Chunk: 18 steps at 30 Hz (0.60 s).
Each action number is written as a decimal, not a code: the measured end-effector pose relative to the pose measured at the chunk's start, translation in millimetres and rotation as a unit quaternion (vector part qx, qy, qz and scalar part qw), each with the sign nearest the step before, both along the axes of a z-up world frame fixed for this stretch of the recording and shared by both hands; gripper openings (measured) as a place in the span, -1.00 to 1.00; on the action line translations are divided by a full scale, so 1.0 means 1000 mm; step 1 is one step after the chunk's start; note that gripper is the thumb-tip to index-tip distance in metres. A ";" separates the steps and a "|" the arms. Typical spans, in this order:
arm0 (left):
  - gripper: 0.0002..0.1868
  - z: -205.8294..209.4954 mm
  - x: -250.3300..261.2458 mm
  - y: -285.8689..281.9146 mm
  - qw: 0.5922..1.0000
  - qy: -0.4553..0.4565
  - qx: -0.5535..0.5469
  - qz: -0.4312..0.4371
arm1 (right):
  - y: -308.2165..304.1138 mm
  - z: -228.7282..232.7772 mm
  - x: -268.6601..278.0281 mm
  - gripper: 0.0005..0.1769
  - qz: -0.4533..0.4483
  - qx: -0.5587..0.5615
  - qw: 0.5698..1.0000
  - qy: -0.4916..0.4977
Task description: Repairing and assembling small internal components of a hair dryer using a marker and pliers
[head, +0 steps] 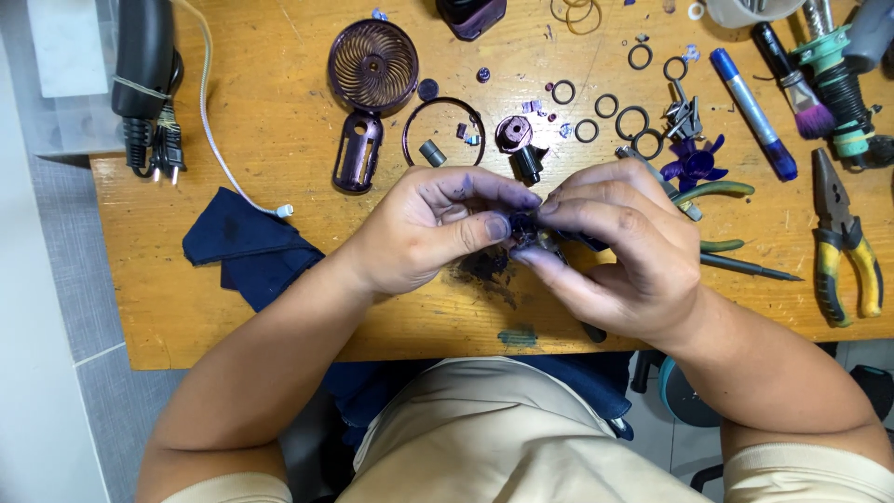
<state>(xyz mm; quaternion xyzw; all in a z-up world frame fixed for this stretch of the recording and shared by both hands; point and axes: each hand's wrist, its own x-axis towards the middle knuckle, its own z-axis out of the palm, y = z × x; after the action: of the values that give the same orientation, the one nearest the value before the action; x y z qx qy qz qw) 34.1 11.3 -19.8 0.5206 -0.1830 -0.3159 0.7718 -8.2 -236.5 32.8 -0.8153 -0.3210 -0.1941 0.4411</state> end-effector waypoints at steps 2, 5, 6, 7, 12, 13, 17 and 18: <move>-0.68 -0.004 0.000 0.001 1.000 0.007 -0.009 0.000 | 0.002 0.001 -0.001 -0.64 0.000 0.004 1.000 0.003; -0.68 -0.003 0.002 0.001 1.000 0.017 -0.012 -0.001 | 0.003 0.001 -0.001 -0.64 0.002 0.010 1.000 0.011; -0.72 -0.002 0.002 0.001 1.000 0.019 -0.006 -0.001 | 0.002 0.001 -0.002 -0.64 0.004 0.013 1.000 0.015; -0.72 -0.003 0.002 0.001 1.000 0.018 -0.006 -0.001 | 0.003 0.001 -0.002 -0.64 0.004 0.013 1.000 0.015; -0.68 -0.006 0.003 0.001 0.999 0.049 -0.014 0.000 | 0.003 0.003 -0.001 -0.64 -0.003 0.020 1.000 0.018; -0.68 -0.007 0.003 0.001 0.999 0.049 -0.014 0.000 | 0.003 0.003 -0.001 -0.64 -0.004 0.020 1.000 0.017; -0.70 -0.010 0.002 -0.002 0.996 0.076 -0.053 -0.002 | 0.001 0.001 -0.001 -0.64 0.000 -0.004 1.000 0.004; -0.72 -0.012 0.000 -0.003 0.990 0.104 -0.090 -0.004 | 0.000 0.000 -0.001 -0.62 0.001 -0.012 1.000 0.001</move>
<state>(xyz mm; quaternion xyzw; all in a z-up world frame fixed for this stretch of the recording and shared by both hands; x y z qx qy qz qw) 34.6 8.4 -31.4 0.4125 -0.1313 -0.3536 0.8292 -9.3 -236.6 33.2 -0.8206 -0.3236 -0.1893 0.4313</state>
